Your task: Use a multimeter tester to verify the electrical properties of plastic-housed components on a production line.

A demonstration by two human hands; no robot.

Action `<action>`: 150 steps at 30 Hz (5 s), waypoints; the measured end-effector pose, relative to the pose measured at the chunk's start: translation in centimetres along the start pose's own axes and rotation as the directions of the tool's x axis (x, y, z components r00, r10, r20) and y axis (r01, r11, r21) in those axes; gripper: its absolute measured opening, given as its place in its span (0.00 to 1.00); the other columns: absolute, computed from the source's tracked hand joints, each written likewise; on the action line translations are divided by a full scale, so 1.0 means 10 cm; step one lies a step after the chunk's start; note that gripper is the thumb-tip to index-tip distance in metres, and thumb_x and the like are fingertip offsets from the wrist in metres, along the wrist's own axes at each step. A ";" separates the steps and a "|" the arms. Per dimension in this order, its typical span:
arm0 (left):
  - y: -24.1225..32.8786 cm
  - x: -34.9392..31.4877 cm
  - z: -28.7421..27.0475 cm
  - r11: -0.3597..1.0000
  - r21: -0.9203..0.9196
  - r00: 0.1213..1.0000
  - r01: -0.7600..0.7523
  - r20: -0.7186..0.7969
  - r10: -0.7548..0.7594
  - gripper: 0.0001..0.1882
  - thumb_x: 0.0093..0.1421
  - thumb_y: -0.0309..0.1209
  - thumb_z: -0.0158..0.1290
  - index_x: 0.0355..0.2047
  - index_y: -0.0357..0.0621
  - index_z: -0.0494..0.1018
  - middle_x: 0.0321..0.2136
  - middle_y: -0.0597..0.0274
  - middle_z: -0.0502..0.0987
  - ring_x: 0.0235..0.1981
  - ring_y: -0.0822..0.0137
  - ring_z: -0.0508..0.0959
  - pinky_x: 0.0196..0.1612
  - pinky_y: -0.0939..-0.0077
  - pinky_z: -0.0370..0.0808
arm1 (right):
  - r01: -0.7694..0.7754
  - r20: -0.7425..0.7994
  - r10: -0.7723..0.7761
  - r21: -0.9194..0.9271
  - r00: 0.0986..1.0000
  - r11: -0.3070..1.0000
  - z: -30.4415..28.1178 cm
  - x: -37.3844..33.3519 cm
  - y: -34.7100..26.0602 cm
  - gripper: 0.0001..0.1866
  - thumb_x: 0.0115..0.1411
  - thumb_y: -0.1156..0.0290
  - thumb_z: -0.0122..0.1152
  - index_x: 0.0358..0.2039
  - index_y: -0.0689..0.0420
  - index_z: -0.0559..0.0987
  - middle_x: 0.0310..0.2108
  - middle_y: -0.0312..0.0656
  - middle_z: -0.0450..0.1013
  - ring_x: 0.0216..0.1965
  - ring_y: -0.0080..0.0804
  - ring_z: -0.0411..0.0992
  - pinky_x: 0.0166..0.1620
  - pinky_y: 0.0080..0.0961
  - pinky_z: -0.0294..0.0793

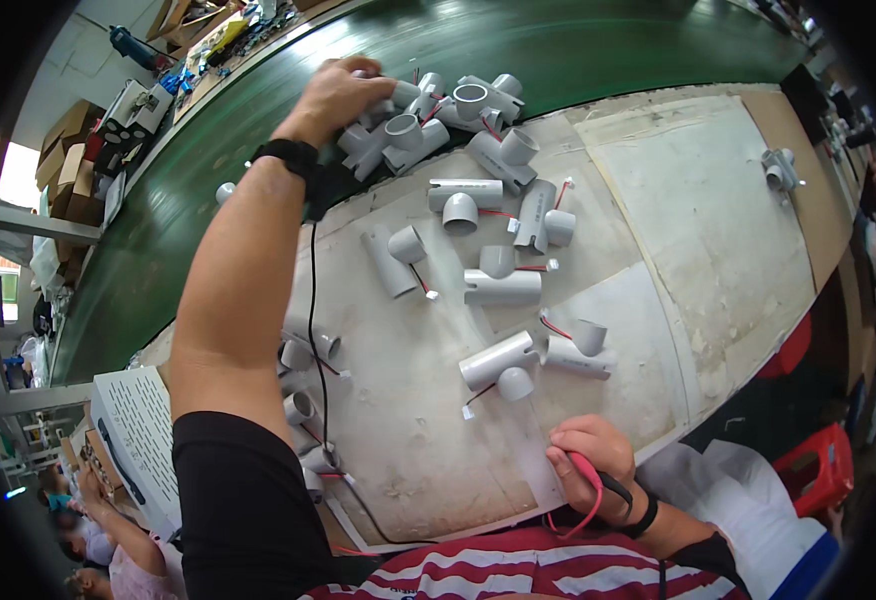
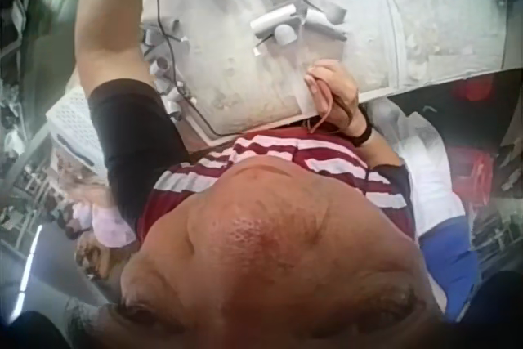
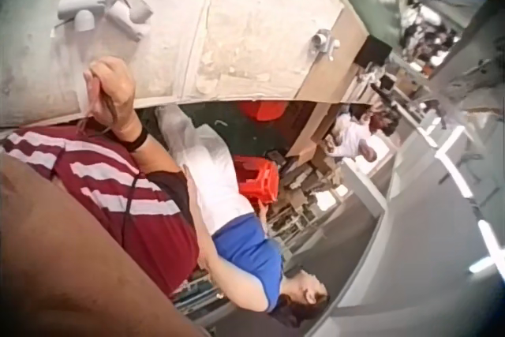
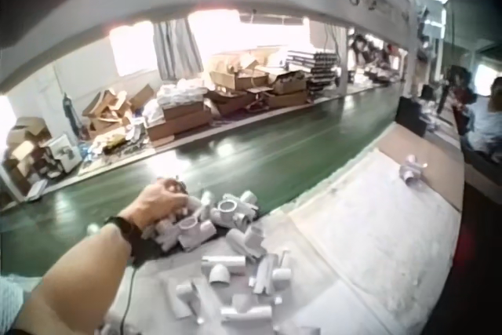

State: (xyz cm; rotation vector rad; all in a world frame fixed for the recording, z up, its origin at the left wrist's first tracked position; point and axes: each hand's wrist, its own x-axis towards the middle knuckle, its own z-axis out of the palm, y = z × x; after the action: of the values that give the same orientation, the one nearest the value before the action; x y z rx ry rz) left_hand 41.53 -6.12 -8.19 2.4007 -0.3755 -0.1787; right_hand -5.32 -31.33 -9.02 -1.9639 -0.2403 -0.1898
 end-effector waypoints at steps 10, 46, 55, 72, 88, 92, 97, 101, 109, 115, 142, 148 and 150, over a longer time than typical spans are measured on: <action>1.39 -0.71 0.47 0.983 -0.160 0.939 -0.095 0.312 0.142 0.26 0.53 0.34 0.66 0.53 0.43 0.80 0.36 0.60 0.82 0.32 0.70 0.79 0.35 0.76 0.77 | 0.015 -0.048 -0.012 0.064 0.999 0.998 0.05 -0.12 -0.05 0.05 0.57 0.83 0.67 0.34 0.63 0.80 0.32 0.50 0.77 0.31 0.46 0.77 0.36 0.32 0.76; 0.77 -1.06 -0.39 0.817 0.574 0.819 0.057 0.442 -0.367 0.42 0.49 0.25 0.58 0.66 0.70 0.69 0.41 0.53 0.80 0.28 0.59 0.79 0.29 0.60 0.79 | 0.075 -0.121 -0.064 0.092 0.991 0.993 0.09 -0.08 -0.05 0.04 0.57 0.83 0.67 0.32 0.63 0.79 0.28 0.47 0.75 0.29 0.43 0.74 0.33 0.31 0.73; 1.21 -1.70 0.28 0.808 0.372 0.742 -0.457 0.660 0.115 0.36 0.53 0.23 0.60 0.65 0.52 0.67 0.50 0.49 0.77 0.33 0.60 0.82 0.35 0.65 0.80 | 0.117 -0.112 -0.102 0.145 0.989 0.982 0.11 -0.14 0.04 0.04 0.58 0.83 0.67 0.32 0.63 0.79 0.29 0.48 0.75 0.30 0.43 0.74 0.35 0.31 0.73; 0.86 -0.44 0.44 0.874 0.454 0.947 -0.175 0.320 0.023 0.33 0.56 0.30 0.64 0.61 0.40 0.65 0.50 0.36 0.79 0.51 0.40 0.80 0.54 0.56 0.76 | 0.133 -0.162 -0.112 0.119 0.980 0.984 0.05 -0.24 0.14 0.07 0.56 0.78 0.67 0.34 0.58 0.77 0.31 0.45 0.71 0.35 0.49 0.74 0.37 0.40 0.74; 1.56 -1.30 0.95 0.874 0.373 0.927 -0.312 0.320 0.194 0.31 0.51 0.22 0.61 0.57 0.41 0.68 0.42 0.39 0.80 0.46 0.43 0.81 0.49 0.56 0.77 | 0.160 -0.146 -0.142 0.124 0.979 0.979 0.12 -0.28 0.14 0.07 0.54 0.74 0.67 0.33 0.57 0.78 0.33 0.45 0.73 0.39 0.51 0.74 0.41 0.44 0.74; 1.75 -1.37 1.01 0.909 0.352 0.928 -0.225 0.363 0.089 0.32 0.54 0.24 0.60 0.60 0.39 0.67 0.43 0.39 0.81 0.47 0.46 0.82 0.49 0.57 0.77 | 0.151 -0.137 -0.136 0.100 0.981 0.983 0.11 -0.31 0.15 0.09 0.52 0.74 0.67 0.34 0.57 0.79 0.34 0.45 0.74 0.41 0.52 0.74 0.44 0.45 0.75; 1.77 -1.42 0.84 0.983 0.177 0.894 -0.054 0.446 -0.031 0.36 0.59 0.28 0.61 0.67 0.39 0.63 0.48 0.37 0.80 0.51 0.50 0.82 0.52 0.61 0.77 | 0.193 -0.170 -0.176 0.092 0.970 0.977 0.12 -0.32 0.15 0.08 0.52 0.74 0.66 0.34 0.57 0.78 0.34 0.46 0.74 0.41 0.52 0.75 0.44 0.45 0.75; 1.57 -1.43 0.43 0.924 0.330 0.952 -0.191 0.292 0.093 0.38 0.64 0.33 0.60 0.71 0.39 0.59 0.56 0.35 0.76 0.57 0.52 0.78 0.58 0.65 0.74 | 0.193 -0.168 -0.174 0.105 0.970 0.976 0.07 -0.35 0.12 0.08 0.52 0.74 0.66 0.34 0.57 0.78 0.33 0.47 0.74 0.40 0.53 0.75 0.43 0.46 0.75; 1.96 -2.85 -0.21 0.981 0.021 0.972 -0.193 0.143 0.188 0.31 0.69 0.29 0.54 0.70 0.37 0.61 0.65 0.50 0.71 0.65 0.58 0.70 0.68 0.66 0.64 | 0.276 -0.245 -0.237 0.135 0.940 0.952 0.10 -0.36 0.14 0.08 0.54 0.73 0.66 0.34 0.59 0.79 0.33 0.48 0.75 0.39 0.55 0.75 0.42 0.46 0.75; 2.02 -4.26 0.50 0.984 -0.093 0.978 -0.154 0.126 0.165 0.28 0.64 0.17 0.52 0.65 0.36 0.67 0.61 0.51 0.73 0.62 0.60 0.72 0.66 0.66 0.66 | 0.305 -0.257 -0.276 0.083 0.926 0.949 0.15 -0.35 0.17 0.07 0.55 0.75 0.65 0.36 0.59 0.79 0.33 0.49 0.76 0.39 0.56 0.75 0.42 0.46 0.75; 1.46 -4.92 1.72 0.582 -0.792 0.983 0.185 0.156 -0.099 0.09 0.71 0.33 0.56 0.36 0.41 0.76 0.27 0.66 0.79 0.23 0.78 0.73 0.27 0.85 0.69 | -0.167 0.044 0.217 0.789 0.975 0.592 0.23 -0.75 -0.13 0.09 0.62 0.69 0.68 0.32 0.61 0.79 0.24 0.36 0.76 0.26 0.23 0.75 0.30 0.24 0.74; 1.36 -4.90 1.68 0.475 -0.852 0.975 0.221 0.204 -0.088 0.08 0.71 0.32 0.55 0.37 0.41 0.76 0.26 0.67 0.78 0.23 0.77 0.73 0.27 0.84 0.70 | -0.147 -0.012 0.236 0.752 0.972 0.643 0.29 -0.69 -0.15 0.09 0.63 0.67 0.68 0.32 0.59 0.80 0.22 0.34 0.75 0.23 0.21 0.73 0.27 0.23 0.72; 1.39 -4.93 1.64 0.522 -0.816 0.968 0.250 0.209 -0.137 0.08 0.72 0.32 0.54 0.36 0.43 0.75 0.25 0.68 0.76 0.22 0.77 0.72 0.26 0.84 0.67 | -0.230 0.052 0.289 0.742 0.956 0.629 0.28 -0.66 -0.18 0.09 0.64 0.66 0.68 0.31 0.57 0.81 0.21 0.32 0.74 0.21 0.18 0.70 0.24 0.21 0.69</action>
State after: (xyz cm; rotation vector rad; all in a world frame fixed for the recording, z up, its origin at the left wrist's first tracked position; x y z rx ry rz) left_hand -11.98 -10.74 -10.04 1.4396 -0.0240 -0.4895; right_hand -12.10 -28.59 -10.18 -1.1341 0.0319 0.0371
